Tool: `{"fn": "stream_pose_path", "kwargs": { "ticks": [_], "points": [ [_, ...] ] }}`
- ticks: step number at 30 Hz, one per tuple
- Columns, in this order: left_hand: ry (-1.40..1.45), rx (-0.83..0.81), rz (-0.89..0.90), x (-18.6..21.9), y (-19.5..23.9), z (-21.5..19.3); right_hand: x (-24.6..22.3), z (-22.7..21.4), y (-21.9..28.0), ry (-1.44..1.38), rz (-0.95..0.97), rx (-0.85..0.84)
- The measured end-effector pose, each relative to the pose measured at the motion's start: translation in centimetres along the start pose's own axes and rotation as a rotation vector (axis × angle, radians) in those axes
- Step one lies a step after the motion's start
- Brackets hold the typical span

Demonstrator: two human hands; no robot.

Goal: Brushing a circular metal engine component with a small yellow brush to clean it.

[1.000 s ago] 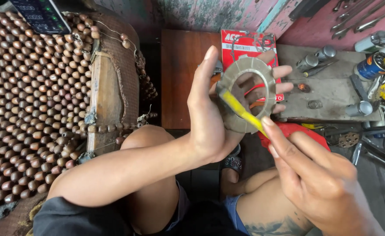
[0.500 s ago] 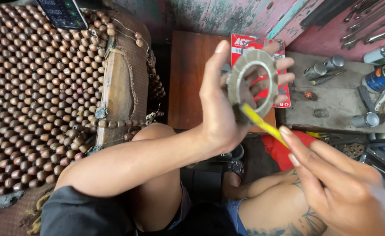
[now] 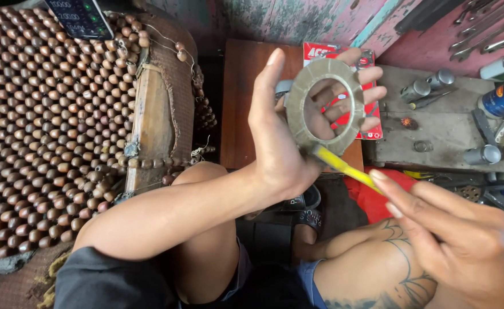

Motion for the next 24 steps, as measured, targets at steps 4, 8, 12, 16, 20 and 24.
{"fn": "stream_pose_path", "kwargs": {
  "ticks": [4, 8, 12, 16, 20, 24],
  "points": [
    [-0.027, 0.125, -0.027, 1.1, 0.1, 2.0, 0.5, -0.6, -0.3, 0.092, 0.123, 0.087],
    [-0.031, 0.104, -0.028, 0.9, -0.1, 1.7, 0.4, -0.2, 0.0, 0.056, 0.113, 0.100],
    [-0.064, 0.078, -0.079, 1.1, 0.1, 2.3, -0.5, -0.8, -0.1, 0.085, 0.163, 0.118],
    [-0.074, 0.093, -0.069, 1.0, 0.0, 2.1, 0.0, -0.3, 0.0, 0.159, 0.165, 0.149],
    [-0.031, 0.102, -0.048, 1.1, 0.1, 2.5, -0.4, -0.6, -0.7, 0.102, 0.090, 0.087],
    [-0.003, 0.097, -0.005, 0.7, 0.0, 1.3, -0.1, -0.5, -0.8, 0.049, 0.023, 0.057]
  ]
}}
Point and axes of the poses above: each hand's wrist, its own y-axis away from the middle knuckle, its own z-axis out of the palm, x = y × z, the point moved 1 cm from there along -y, towards the middle knuckle, and after that the axes turned 1 degree about -z, right-handed, at the moved point
